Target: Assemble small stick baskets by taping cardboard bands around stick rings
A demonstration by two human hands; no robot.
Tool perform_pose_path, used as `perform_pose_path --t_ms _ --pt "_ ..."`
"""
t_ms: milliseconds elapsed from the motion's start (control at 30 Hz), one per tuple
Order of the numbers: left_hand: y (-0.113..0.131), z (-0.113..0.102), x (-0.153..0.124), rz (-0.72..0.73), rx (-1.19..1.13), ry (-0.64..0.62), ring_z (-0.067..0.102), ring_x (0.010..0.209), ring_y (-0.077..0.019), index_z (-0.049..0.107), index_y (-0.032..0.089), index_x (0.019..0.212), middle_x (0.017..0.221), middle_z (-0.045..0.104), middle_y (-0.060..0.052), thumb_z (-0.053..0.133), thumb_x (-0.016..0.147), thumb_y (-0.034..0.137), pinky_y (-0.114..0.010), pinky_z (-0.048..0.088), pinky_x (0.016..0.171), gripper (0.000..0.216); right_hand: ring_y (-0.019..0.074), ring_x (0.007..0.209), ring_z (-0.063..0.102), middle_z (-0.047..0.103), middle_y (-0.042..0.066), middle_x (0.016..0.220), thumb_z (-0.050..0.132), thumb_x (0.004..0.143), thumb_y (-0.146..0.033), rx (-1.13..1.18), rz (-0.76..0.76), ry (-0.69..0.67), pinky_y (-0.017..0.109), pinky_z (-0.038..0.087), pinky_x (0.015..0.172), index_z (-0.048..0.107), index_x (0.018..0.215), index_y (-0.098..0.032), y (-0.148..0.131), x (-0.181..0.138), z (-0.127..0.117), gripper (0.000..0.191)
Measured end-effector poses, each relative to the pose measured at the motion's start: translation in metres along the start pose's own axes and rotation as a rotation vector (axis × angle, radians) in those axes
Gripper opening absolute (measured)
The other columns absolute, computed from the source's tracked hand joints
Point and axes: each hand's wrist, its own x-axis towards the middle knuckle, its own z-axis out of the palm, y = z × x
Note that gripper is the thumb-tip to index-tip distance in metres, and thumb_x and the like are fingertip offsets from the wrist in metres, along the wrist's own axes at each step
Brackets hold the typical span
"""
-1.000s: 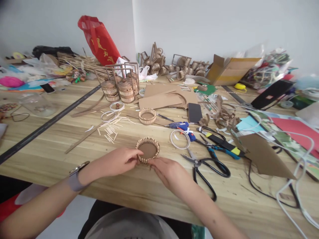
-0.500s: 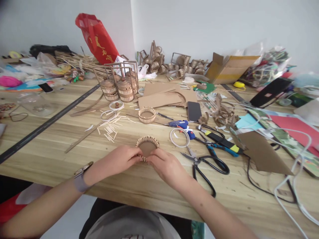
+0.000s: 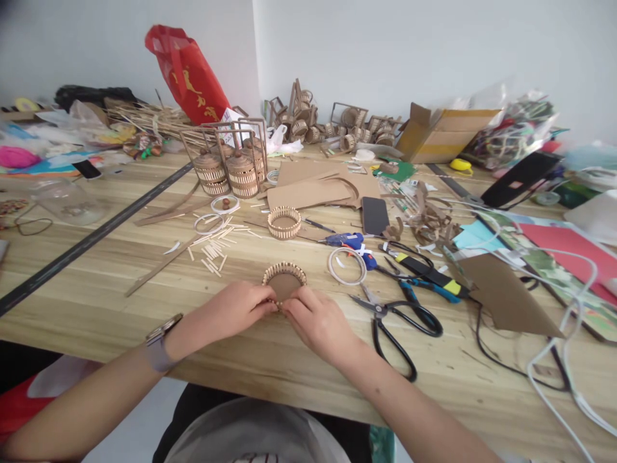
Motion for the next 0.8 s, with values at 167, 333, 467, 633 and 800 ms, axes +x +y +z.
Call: perform_pose_path --t_ms 167,333,467,633,800 --pt "0.002 -0.002 0.000 -0.018 0.005 -0.018 0.070 0.077 -0.0250 0.067 0.016 0.085 0.081 0.074 -0.009 0.050 0.096 0.027 -0.028 0.040 0.060 0.023 0.0169 0.067 0.062 0.064 0.008 0.081 0.043 0.099 -0.020 -0.022 0.009 0.029 0.026 0.051 0.058 0.064 0.087 -0.016 -0.001 -0.001 0.002 0.024" --pt "0.004 -0.007 -0.001 -0.024 -0.072 -0.022 0.069 0.076 -0.0239 0.067 0.016 0.088 0.082 0.074 -0.008 0.054 0.093 0.030 -0.028 0.038 0.060 0.019 0.0194 0.072 0.066 0.064 0.011 0.090 0.047 0.097 -0.018 -0.082 -0.005 0.023 0.029 0.056 0.062 0.065 0.096 -0.014 0.002 -0.005 0.006 0.018" --pt "0.001 -0.009 0.000 -0.054 -0.078 -0.003 0.068 0.072 -0.0227 0.067 0.017 0.092 0.079 0.073 -0.006 0.057 0.091 0.037 -0.027 0.037 0.056 0.022 0.0202 0.074 0.068 0.066 0.012 0.093 0.040 0.097 -0.012 -0.142 -0.058 0.015 0.031 0.058 0.063 0.065 0.100 -0.014 0.007 -0.008 0.004 0.025" --pt "-0.002 -0.009 0.005 -0.108 0.150 0.093 0.070 0.071 -0.0278 0.068 0.017 0.090 0.077 0.073 -0.011 0.051 0.094 0.044 -0.029 0.037 0.055 0.033 0.0204 0.086 0.070 0.070 0.011 0.100 0.045 0.096 -0.012 -0.087 -0.016 0.105 0.031 0.059 0.072 0.063 0.102 -0.018 0.018 -0.003 -0.004 0.020" --pt "0.001 -0.005 0.007 -0.145 0.328 0.193 0.070 0.063 -0.0303 0.062 0.013 0.117 0.070 0.072 -0.012 0.046 0.097 0.040 -0.030 0.037 0.050 0.037 0.0182 0.094 0.069 0.071 0.008 0.098 0.053 0.091 -0.006 0.031 0.064 0.322 0.030 0.058 0.081 0.060 0.100 -0.021 0.025 0.006 -0.021 0.019"
